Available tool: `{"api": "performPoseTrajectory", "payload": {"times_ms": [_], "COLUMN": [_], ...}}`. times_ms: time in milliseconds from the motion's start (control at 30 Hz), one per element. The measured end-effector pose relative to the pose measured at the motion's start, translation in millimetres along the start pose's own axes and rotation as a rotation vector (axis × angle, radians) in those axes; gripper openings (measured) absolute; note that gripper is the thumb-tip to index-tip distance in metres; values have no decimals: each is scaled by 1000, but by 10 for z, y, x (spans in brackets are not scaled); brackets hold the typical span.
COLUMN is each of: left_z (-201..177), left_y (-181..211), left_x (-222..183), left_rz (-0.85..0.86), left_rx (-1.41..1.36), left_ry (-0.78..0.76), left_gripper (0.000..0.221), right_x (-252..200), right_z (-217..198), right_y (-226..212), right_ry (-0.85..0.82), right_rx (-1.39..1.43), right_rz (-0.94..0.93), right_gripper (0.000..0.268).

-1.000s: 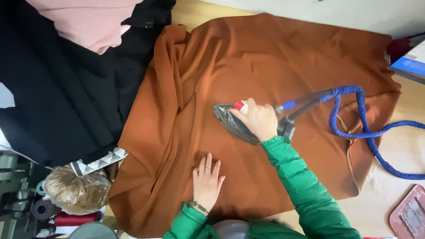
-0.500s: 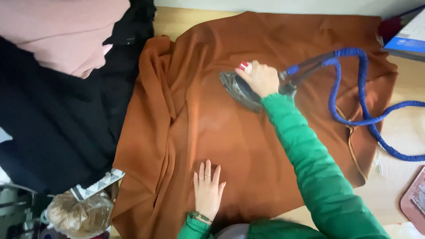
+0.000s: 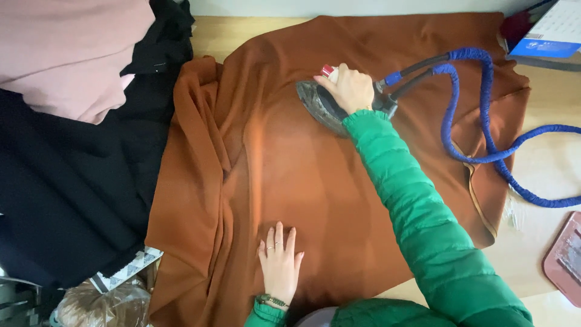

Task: Ironing a large piece of brown fabric on a work table using a professional steam iron in a factory setting.

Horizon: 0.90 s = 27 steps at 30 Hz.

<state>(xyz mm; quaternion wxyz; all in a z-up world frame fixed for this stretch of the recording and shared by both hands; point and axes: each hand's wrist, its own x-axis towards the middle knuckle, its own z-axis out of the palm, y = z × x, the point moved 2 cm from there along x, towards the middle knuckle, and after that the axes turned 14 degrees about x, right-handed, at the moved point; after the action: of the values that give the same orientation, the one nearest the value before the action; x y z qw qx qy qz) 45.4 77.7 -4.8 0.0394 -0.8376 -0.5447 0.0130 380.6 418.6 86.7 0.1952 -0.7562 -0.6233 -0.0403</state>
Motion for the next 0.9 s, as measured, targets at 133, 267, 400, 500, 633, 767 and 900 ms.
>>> {"api": "performPoseTrajectory", "payload": {"times_ms": [133, 267, 400, 500, 633, 767, 900], "left_z": [1, -31, -54, -197, 55, 233, 202], "left_y": [5, 3, -132, -386, -807, -1026, -1060], "left_x": [28, 202, 711, 1182, 1465, 1571, 1660], "left_rz": [5, 5, -45, -109, -167, -104, -124], "left_rx": [2, -86, -73, 28, 108, 108, 88], "left_ry": [12, 17, -67, 194, 230, 372, 396], "left_gripper": [83, 75, 60, 63, 58, 59, 55], "right_x": [-237, -634, -1123, -1390, -1456, -1269, -942], "right_z": [-215, -223, -450, -616, -524, -463, -310], "right_y": [-138, -165, -451, -615, -566, -556, -543], "right_ry": [-125, -65, -31, -25, -16, -44, 18], "right_rx": [71, 10, -104, -98, -119, -99, -94], "right_rz": [68, -139, -315, -379, -383, -388, -385], "right_gripper": [73, 67, 68, 64, 67, 68, 68]}}
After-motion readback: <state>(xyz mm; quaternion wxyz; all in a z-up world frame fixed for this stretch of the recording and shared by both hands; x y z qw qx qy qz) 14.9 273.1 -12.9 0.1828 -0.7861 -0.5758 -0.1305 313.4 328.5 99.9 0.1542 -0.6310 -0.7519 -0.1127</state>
